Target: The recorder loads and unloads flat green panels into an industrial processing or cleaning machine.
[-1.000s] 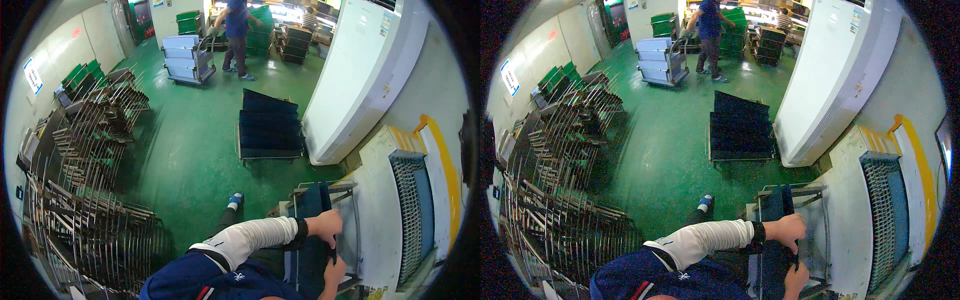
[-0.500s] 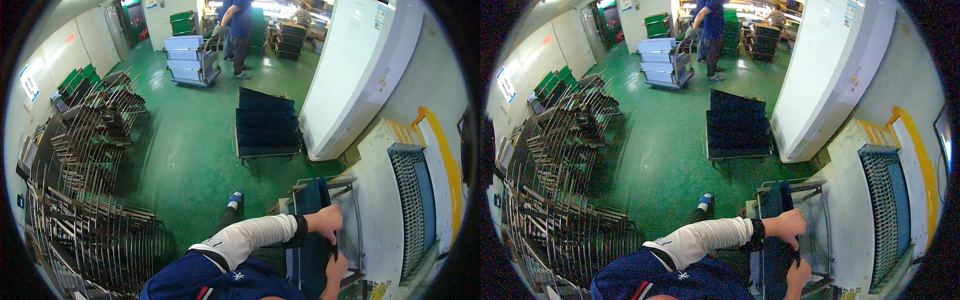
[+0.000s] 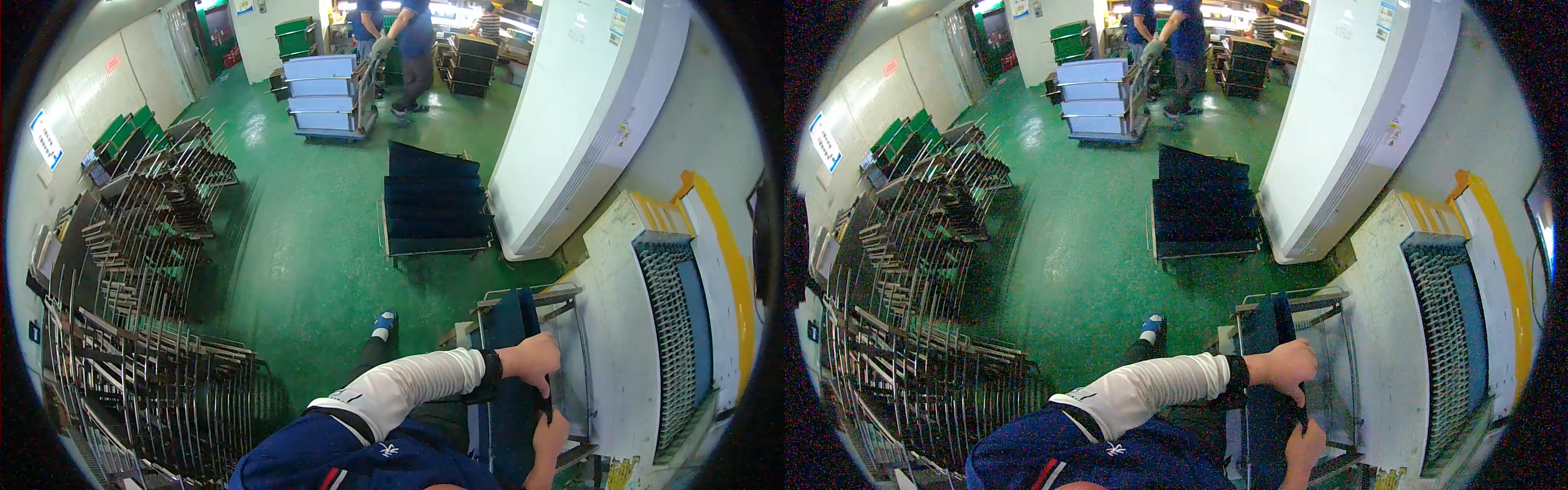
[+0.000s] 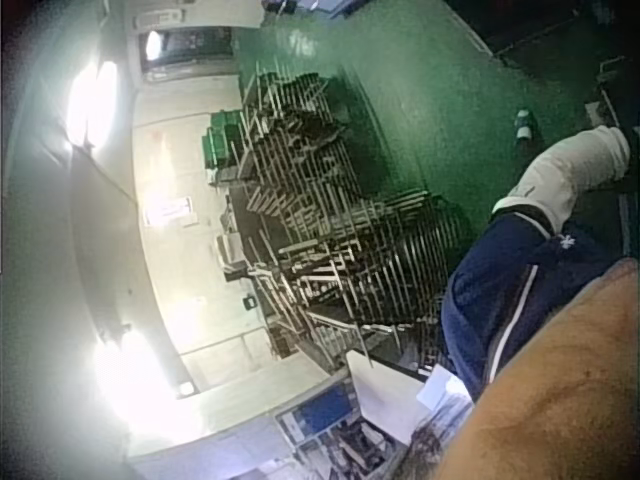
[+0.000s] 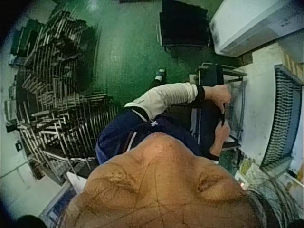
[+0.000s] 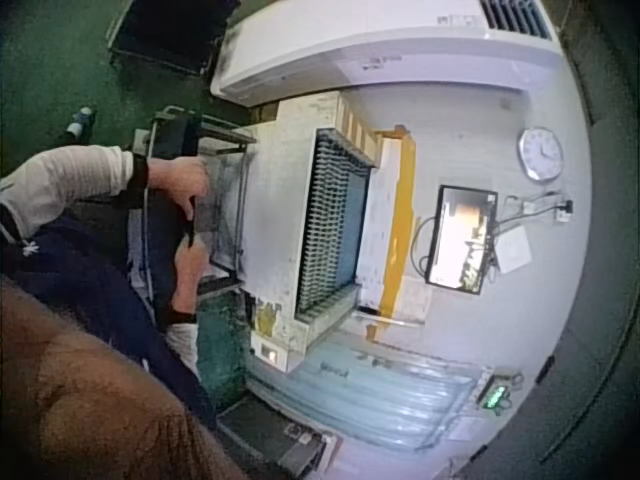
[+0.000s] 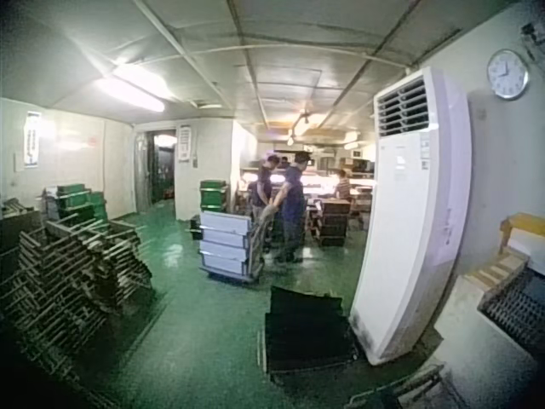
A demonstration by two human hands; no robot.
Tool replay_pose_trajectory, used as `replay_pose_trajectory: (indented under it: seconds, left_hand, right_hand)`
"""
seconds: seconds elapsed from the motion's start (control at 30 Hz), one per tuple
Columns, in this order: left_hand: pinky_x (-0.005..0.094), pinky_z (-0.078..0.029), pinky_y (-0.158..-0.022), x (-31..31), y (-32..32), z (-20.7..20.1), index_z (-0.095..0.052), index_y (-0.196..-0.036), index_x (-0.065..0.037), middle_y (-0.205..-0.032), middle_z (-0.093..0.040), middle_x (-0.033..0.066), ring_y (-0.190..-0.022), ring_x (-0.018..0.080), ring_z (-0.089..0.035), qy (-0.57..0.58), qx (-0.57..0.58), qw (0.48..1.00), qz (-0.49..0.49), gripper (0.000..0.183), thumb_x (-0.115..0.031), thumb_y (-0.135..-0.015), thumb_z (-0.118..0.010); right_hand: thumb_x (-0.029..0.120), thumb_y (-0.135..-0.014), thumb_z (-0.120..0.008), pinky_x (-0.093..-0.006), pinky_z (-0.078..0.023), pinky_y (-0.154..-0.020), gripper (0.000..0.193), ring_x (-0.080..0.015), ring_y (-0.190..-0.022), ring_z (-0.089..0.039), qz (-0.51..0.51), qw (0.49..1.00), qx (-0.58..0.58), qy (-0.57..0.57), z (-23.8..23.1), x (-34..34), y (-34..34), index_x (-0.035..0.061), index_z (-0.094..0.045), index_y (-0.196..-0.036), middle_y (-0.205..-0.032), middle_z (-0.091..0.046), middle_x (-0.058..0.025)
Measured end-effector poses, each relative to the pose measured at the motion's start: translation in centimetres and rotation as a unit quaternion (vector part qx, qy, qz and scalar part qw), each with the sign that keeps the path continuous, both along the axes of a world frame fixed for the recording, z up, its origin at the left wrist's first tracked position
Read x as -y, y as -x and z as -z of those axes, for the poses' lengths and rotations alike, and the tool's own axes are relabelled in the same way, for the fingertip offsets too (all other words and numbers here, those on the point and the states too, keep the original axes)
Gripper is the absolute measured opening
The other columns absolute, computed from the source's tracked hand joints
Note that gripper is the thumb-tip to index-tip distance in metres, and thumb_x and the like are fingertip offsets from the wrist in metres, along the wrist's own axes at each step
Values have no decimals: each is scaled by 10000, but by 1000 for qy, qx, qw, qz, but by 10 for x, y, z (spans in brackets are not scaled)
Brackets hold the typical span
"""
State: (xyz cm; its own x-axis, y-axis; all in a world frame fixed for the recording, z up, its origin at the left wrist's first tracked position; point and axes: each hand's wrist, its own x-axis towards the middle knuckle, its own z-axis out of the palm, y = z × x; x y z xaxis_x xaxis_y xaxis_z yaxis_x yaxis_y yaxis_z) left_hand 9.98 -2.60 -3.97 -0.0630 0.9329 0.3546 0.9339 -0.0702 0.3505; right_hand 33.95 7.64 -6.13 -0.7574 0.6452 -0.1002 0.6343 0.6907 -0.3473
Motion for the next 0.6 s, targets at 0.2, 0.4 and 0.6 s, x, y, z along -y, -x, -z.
replay_pose_trajectory:
  seconds: [0.2,0.4,0.6]
  left_hand:
    - [444,-464,-897,1,1,1,-769,-805,-66,-878,-719,101,-954,323,-657,0,-3,1000,-1,644,-672,-590,-805]
    - [439,-460,-885,-1,1,5,-762,-796,-66,-872,-713,100,-943,322,-655,-5,2,1000,-3,646,-676,-586,-802]
    - [439,-458,-869,-2,1,5,-761,-791,-74,-854,-705,100,-925,323,-653,-10,1,1000,2,633,-670,-583,-804]
  right_hand:
    - [151,-869,-719,-561,-499,-883,317,-496,-1011,-642,-4,1000,-9,7,-3,1,2,-34,-696,-1125,-1048,-697,-290]
    - [155,-872,-717,-559,-510,-846,295,-496,-960,-647,-10,1000,20,7,-20,10,8,-17,-700,-1111,-1003,-695,-286]
    - [174,-880,-714,-567,-499,-846,246,-485,-957,-646,-11,1000,-7,-26,-6,5,3,2,-704,-1057,-982,-698,-267]
